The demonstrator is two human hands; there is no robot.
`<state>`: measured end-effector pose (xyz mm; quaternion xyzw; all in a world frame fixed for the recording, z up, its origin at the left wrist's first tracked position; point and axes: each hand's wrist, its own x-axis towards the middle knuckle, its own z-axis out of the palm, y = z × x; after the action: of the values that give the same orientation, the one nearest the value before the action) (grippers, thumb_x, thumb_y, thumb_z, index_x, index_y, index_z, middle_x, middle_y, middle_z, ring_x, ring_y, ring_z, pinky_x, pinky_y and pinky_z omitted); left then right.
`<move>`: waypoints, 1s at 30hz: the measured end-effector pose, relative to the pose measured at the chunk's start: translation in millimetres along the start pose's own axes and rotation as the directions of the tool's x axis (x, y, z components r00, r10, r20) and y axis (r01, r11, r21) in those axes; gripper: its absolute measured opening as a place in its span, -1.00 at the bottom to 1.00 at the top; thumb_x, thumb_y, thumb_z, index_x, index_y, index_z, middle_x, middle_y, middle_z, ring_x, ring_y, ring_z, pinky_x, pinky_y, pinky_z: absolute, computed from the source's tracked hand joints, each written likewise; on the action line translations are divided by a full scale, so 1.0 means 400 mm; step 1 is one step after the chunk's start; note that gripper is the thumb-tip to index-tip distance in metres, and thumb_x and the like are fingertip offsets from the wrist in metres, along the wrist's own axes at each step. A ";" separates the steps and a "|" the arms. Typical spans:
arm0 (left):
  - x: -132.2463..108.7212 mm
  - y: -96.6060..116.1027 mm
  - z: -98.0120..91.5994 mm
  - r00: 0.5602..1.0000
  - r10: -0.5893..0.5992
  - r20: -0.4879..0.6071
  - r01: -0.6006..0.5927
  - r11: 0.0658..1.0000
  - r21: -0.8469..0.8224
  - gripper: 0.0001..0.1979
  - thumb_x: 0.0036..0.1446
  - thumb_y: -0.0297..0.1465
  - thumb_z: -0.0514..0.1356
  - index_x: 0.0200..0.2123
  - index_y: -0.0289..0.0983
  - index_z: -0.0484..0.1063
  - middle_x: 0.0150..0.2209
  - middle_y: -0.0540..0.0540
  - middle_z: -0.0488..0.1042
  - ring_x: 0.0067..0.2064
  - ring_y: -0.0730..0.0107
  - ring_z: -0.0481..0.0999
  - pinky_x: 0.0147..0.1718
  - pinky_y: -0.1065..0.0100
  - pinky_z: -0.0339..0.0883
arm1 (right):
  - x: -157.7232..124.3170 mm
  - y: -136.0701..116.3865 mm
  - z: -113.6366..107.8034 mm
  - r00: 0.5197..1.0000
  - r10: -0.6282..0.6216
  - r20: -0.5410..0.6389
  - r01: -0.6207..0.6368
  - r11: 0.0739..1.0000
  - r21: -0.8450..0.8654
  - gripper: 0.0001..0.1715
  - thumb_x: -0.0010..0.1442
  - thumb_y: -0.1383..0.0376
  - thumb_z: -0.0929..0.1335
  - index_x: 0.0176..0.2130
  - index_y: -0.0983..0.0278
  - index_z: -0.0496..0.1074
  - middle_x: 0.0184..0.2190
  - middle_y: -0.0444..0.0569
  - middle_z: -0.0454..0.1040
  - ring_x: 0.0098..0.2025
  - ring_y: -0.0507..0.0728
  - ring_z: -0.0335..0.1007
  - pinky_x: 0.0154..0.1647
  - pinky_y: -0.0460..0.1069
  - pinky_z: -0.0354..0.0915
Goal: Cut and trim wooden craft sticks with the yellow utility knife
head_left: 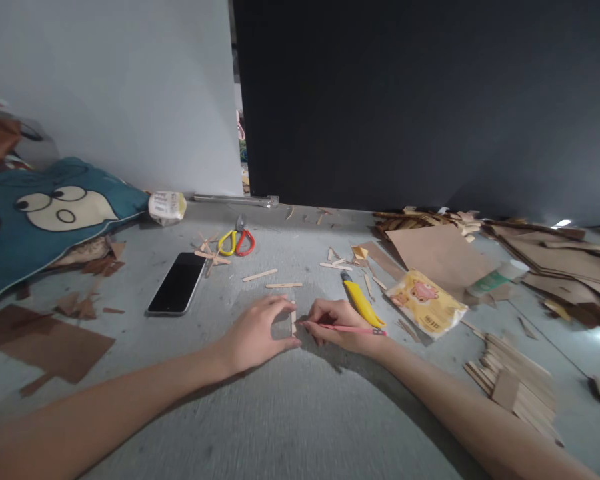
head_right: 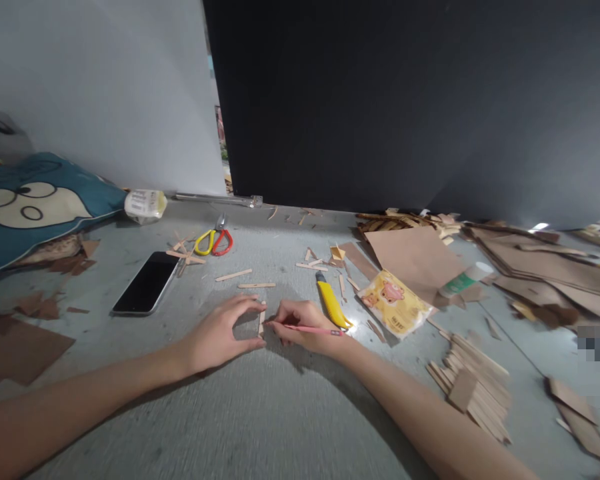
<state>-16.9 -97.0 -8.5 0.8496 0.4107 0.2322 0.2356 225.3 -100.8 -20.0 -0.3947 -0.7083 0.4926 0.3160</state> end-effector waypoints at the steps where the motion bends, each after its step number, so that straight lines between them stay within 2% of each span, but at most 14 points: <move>1: 0.000 0.000 0.000 1.000 0.000 -0.002 0.000 1.000 0.000 -0.47 0.11 -0.23 0.49 0.13 -0.16 0.52 0.26 -0.23 0.52 0.33 0.00 0.48 0.31 -0.02 0.37 | 0.000 -0.001 0.000 1.000 0.006 0.003 -0.006 1.000 0.003 -0.48 0.29 -0.13 0.45 -0.40 0.21 0.35 -0.61 -0.14 0.46 -0.60 -0.01 0.32 -0.57 -0.10 0.22; 10: 0.002 -0.008 0.006 0.999 -0.044 0.012 0.044 0.998 -0.036 -0.44 0.08 -0.20 0.51 0.13 -0.15 0.52 0.28 -0.23 0.50 0.36 -0.04 0.44 0.33 -0.04 0.33 | 0.005 -0.001 -0.003 0.999 0.030 0.026 -0.031 0.999 0.044 -0.46 0.28 -0.16 0.45 -0.38 0.21 0.35 -0.61 -0.16 0.45 -0.59 -0.01 0.35 -0.55 -0.10 0.24; 30: 0.000 -0.004 0.002 1.000 -0.011 0.000 0.011 0.999 -0.042 -0.45 0.07 -0.24 0.51 0.12 -0.15 0.52 0.26 -0.23 0.52 0.34 -0.04 0.47 0.32 -0.06 0.35 | 0.003 -0.007 -0.003 0.999 0.045 0.013 -0.046 0.998 0.046 -0.45 0.27 -0.17 0.45 -0.39 0.21 0.35 -0.63 -0.17 0.44 -0.60 -0.02 0.32 -0.56 -0.10 0.20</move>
<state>-17.3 -96.2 -10.0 0.8423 0.4104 0.2395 0.2546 225.0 -100.0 -16.9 -0.4004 -0.6894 0.5182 0.3097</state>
